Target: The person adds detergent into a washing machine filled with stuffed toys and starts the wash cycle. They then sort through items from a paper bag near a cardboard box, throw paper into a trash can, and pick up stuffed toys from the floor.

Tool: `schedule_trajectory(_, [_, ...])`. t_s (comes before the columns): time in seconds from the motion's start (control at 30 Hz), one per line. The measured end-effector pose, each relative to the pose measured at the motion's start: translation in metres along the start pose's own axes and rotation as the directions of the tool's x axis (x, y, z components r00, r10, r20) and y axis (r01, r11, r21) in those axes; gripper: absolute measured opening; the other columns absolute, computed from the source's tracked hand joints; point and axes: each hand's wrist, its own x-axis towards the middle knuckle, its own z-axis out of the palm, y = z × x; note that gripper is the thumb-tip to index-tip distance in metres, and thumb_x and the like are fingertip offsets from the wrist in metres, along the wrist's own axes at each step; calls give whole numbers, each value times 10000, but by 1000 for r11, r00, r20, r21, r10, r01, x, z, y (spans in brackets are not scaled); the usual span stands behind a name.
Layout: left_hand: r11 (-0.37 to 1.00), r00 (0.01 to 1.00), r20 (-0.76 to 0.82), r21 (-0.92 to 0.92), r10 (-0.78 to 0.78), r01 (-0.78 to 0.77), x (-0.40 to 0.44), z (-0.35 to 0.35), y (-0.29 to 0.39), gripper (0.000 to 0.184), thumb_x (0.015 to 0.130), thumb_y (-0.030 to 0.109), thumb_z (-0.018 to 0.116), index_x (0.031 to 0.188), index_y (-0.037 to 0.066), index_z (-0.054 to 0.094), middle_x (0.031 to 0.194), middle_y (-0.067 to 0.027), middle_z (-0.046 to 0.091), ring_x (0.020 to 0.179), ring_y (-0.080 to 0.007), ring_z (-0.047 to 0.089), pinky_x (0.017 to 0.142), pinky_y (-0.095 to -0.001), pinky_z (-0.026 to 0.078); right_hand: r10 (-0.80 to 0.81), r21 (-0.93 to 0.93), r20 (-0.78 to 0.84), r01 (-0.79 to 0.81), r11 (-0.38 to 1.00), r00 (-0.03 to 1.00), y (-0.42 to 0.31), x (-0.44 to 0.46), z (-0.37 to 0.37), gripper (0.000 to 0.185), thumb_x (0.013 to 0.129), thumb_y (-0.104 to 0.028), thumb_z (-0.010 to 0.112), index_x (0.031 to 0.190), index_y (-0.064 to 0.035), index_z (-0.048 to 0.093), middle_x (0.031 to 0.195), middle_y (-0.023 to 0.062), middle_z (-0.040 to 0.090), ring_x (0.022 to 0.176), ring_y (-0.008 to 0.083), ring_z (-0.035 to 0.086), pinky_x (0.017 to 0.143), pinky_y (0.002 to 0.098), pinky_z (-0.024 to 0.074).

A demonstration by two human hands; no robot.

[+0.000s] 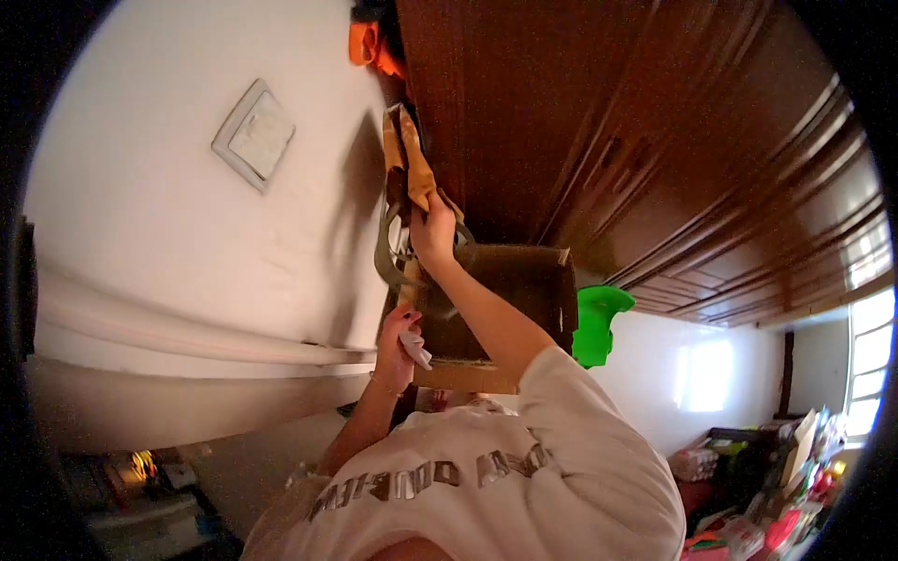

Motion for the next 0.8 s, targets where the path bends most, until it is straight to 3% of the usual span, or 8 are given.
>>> schedule_trajectory(0.07, [996,997,-13,-47,70,-71,0,3,-2,374,810,223,635,1156,129,529,1052,-19,510,822,-115,476,746,-243,437,13,-19,31,-13,1000,999,15,26,17,247,852,-7,530,1096,26,546,913,248,635,914,437,577,725,395,472])
schedule_trajectory(0.23, [981,980,-41,-5,193,-193,-3,8,3,524,745,0,520,1250,122,455,1138,-46,465,884,-102,460,768,-245,427,101,-31,28,-100,994,994,29,72,61,400,844,45,480,1242,10,476,995,265,621,959,455,559,780,431,461])
schedule_trajectory(0.33, [970,967,-66,17,245,-244,-6,5,8,582,700,-53,502,1253,124,454,1144,-51,452,907,-113,434,807,-241,406,212,-31,85,-210,977,974,58,100,84,631,793,155,444,1395,-6,341,1249,240,532,1139,368,522,949,386,418])
schedule_trajectory(0.4, [959,956,-84,65,281,-276,-11,1,9,613,674,-67,497,1254,125,454,1146,-53,444,921,-120,414,830,-239,390,160,-9,15,-160,987,987,87,111,108,562,780,146,448,1330,43,385,1233,252,525,1129,381,511,960,383,408])
schedule_trajectory(0.47, [962,953,-131,25,272,-271,-12,-8,3,613,666,-57,515,1249,123,458,1139,-43,444,933,-121,400,854,-236,371,290,-98,80,-282,954,954,116,134,129,447,778,99,492,1223,59,459,1150,253,552,1050,368,540,922,375,431])
schedule_trajectory(0.5, [961,950,-147,46,276,-272,-13,-8,7,609,668,-53,519,1248,122,460,1138,-41,446,936,-120,401,858,-237,370,102,-339,70,-72,938,992,255,168,198,360,790,0,547,1145,46,507,1091,225,566,977,330,557,859,367,452])
schedule_trajectory(0.63, [959,948,-145,30,285,-283,-13,-17,-2,607,675,-46,552,1257,111,477,1126,-32,470,950,-137,420,899,-258,370,546,83,261,-582,809,796,176,184,162,373,846,-115,499,1197,9,502,1138,187,559,1008,302,546,872,359,446])
schedule_trajectory(0.8, [952,948,-114,105,298,-287,-12,-15,-3,544,701,14,532,1238,96,495,1131,-27,479,972,-134,411,873,-235,343,701,365,418,-813,453,578,137,188,142,416,916,-260,438,1262,-36,496,1196,139,551,1048,268,533,888,350,438])
